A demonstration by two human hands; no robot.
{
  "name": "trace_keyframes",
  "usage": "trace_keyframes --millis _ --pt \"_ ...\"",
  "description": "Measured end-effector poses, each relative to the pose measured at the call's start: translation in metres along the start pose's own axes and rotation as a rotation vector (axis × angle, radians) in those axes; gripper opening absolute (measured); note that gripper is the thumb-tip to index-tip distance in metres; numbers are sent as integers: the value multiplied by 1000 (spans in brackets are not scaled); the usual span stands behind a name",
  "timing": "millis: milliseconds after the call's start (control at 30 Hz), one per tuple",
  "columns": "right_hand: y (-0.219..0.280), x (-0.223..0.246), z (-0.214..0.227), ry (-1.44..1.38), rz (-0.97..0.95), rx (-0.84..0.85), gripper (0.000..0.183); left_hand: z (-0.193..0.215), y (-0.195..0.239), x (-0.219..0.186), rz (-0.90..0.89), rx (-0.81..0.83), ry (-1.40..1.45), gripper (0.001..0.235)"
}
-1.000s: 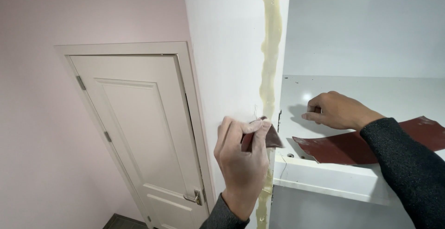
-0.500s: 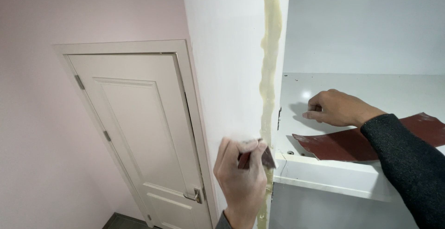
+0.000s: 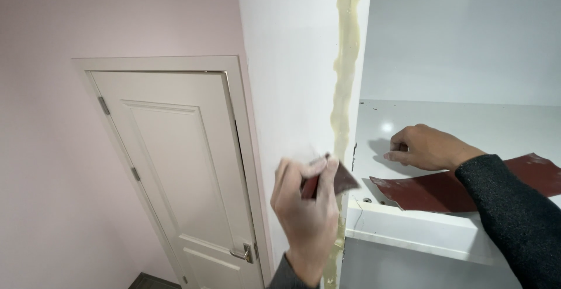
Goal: Sanding and scraping the vertical edge of a cabinet to smooth the finish.
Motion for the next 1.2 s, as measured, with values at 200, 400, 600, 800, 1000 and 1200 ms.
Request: trace_keyframes --millis 200,400,600,800,1000,1200 --pt "1 4 -1 8 9 14 40 1 -3 1 83 38 -16 28" --pt "3 6 -3 31 9 36 41 4 33 10 54 29 -49 28" --pt "2 6 -1 29 9 24 41 3 -11 -7 -59 -36 -44 25" --pt "3 7 -1 29 -18 45 39 2 8 3 -82 23 -121 33" --pt "3 4 -1 27 1 29 39 9 15 -1 -108 30 -93 37" --pt "4 6 1 15 19 8 41 10 -27 -13 -88 5 -31 24"
Point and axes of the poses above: each hand's wrist, its own y-axis away from the middle knuckle, its own z-axis out of the back of the hand, x = y × z, the point moved 5 cm from there along -y, towards the middle knuckle, and after that the axes turned 13 degrees about x, right-handed, at the moved point
